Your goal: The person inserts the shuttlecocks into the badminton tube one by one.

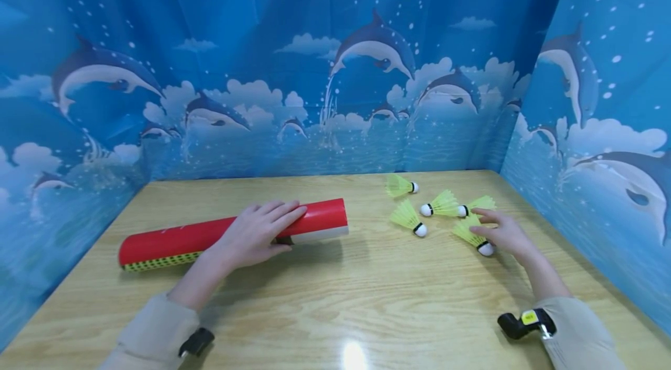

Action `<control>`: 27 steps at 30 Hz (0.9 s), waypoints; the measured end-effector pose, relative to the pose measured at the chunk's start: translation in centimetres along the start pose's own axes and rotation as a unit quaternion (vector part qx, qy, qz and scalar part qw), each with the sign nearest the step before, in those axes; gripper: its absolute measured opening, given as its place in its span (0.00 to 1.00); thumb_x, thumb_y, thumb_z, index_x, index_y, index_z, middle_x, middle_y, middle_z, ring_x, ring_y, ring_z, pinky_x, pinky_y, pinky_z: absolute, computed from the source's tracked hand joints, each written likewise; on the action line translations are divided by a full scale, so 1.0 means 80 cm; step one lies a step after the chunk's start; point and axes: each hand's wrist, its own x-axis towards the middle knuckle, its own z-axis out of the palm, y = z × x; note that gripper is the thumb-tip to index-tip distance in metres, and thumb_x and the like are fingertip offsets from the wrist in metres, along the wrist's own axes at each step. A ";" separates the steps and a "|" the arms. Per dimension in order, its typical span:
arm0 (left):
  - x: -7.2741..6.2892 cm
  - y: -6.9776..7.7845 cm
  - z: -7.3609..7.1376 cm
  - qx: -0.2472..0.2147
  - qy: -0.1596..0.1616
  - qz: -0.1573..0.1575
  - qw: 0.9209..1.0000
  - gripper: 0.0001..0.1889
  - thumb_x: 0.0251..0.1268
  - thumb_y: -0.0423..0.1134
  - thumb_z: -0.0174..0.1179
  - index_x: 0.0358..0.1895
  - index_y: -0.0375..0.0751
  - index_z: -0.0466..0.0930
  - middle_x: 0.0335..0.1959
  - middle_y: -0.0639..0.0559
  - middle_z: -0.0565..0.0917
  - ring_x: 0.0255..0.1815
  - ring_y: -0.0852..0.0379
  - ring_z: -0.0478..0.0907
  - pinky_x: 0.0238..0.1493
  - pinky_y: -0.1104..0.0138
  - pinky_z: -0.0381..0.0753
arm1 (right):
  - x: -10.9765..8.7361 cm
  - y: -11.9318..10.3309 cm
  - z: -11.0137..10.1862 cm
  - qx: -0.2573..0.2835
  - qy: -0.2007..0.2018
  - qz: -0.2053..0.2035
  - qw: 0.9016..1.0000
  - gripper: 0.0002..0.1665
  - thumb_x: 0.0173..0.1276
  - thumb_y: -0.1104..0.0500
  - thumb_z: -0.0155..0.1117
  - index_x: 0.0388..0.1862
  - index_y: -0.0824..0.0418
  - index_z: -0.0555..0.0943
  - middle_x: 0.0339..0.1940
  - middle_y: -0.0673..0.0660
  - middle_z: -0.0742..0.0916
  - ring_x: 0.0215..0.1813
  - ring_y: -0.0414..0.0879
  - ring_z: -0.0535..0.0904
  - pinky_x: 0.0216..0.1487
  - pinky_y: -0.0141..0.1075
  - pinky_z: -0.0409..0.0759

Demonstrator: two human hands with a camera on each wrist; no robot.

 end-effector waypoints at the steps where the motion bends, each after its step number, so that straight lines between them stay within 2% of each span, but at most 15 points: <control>1: 0.000 0.000 0.000 -0.001 0.000 -0.001 1.000 0.49 0.35 0.48 0.77 0.67 0.46 0.64 0.61 0.46 0.73 0.57 0.48 0.71 0.47 0.51 0.76 | 0.000 0.000 0.000 0.001 -0.001 0.002 1.000 0.37 0.67 0.50 0.58 0.66 0.72 0.61 0.57 0.80 0.70 0.54 0.69 0.70 0.36 0.38 0.77; 4: 0.000 0.000 -0.001 -0.001 -0.001 -0.002 1.000 0.48 0.35 0.49 0.77 0.67 0.46 0.65 0.61 0.47 0.72 0.58 0.48 0.70 0.47 0.51 0.76 | -0.001 -0.001 0.000 0.005 -0.003 0.008 1.000 0.37 0.68 0.51 0.58 0.65 0.73 0.61 0.57 0.82 0.69 0.50 0.66 0.74 0.35 0.38 0.78; 7: -0.001 0.000 0.000 0.000 -0.002 -0.004 1.000 0.48 0.35 0.49 0.77 0.67 0.47 0.64 0.62 0.47 0.72 0.58 0.48 0.70 0.47 0.50 0.76 | -0.002 -0.003 0.000 0.019 0.000 0.024 1.000 0.37 0.68 0.51 0.58 0.64 0.75 0.61 0.56 0.83 0.69 0.42 0.58 0.80 0.33 0.39 0.80; 11: -0.001 0.000 0.001 0.002 -0.003 -0.004 1.000 0.49 0.35 0.49 0.77 0.67 0.47 0.64 0.62 0.47 0.72 0.58 0.48 0.70 0.47 0.50 0.76 | -0.005 -0.003 0.000 0.049 0.014 0.044 0.998 0.36 0.68 0.52 0.58 0.61 0.78 0.62 0.51 0.80 0.74 0.34 0.48 0.81 0.32 0.40 0.81; 16: -0.002 0.000 0.001 0.004 0.002 -0.003 1.000 0.49 0.34 0.49 0.77 0.67 0.47 0.65 0.62 0.47 0.72 0.58 0.48 0.70 0.47 0.50 0.76 | -0.007 0.001 -0.001 0.058 0.040 0.037 0.997 0.28 0.67 0.55 0.59 0.53 0.79 0.69 0.38 0.68 0.83 0.32 0.44 0.80 0.30 0.39 0.80; 20: -0.002 -0.001 0.001 0.007 0.002 -0.005 1.000 0.49 0.34 0.49 0.77 0.67 0.47 0.65 0.61 0.47 0.72 0.57 0.48 0.70 0.47 0.50 0.76 | -0.008 0.004 -0.003 0.052 0.051 0.028 0.997 0.20 0.66 0.57 0.59 0.43 0.76 0.74 0.30 0.57 0.84 0.30 0.42 0.78 0.28 0.38 0.79; 23: -0.002 -0.001 0.001 0.006 -0.004 -0.008 1.000 0.49 0.35 0.49 0.77 0.67 0.47 0.64 0.62 0.47 0.72 0.58 0.48 0.70 0.47 0.50 0.76 | -0.009 0.005 -0.004 0.054 0.049 0.027 0.997 0.17 0.66 0.57 0.59 0.38 0.74 0.75 0.27 0.53 0.83 0.29 0.40 0.77 0.27 0.38 0.78; 27: -0.001 0.000 0.000 0.005 -0.007 -0.009 1.000 0.48 0.36 0.49 0.77 0.68 0.47 0.64 0.62 0.47 0.72 0.58 0.48 0.70 0.47 0.50 0.76 | -0.009 0.001 -0.005 0.074 0.044 0.032 0.996 0.18 0.66 0.56 0.59 0.38 0.74 0.76 0.27 0.52 0.82 0.30 0.40 0.77 0.29 0.37 0.79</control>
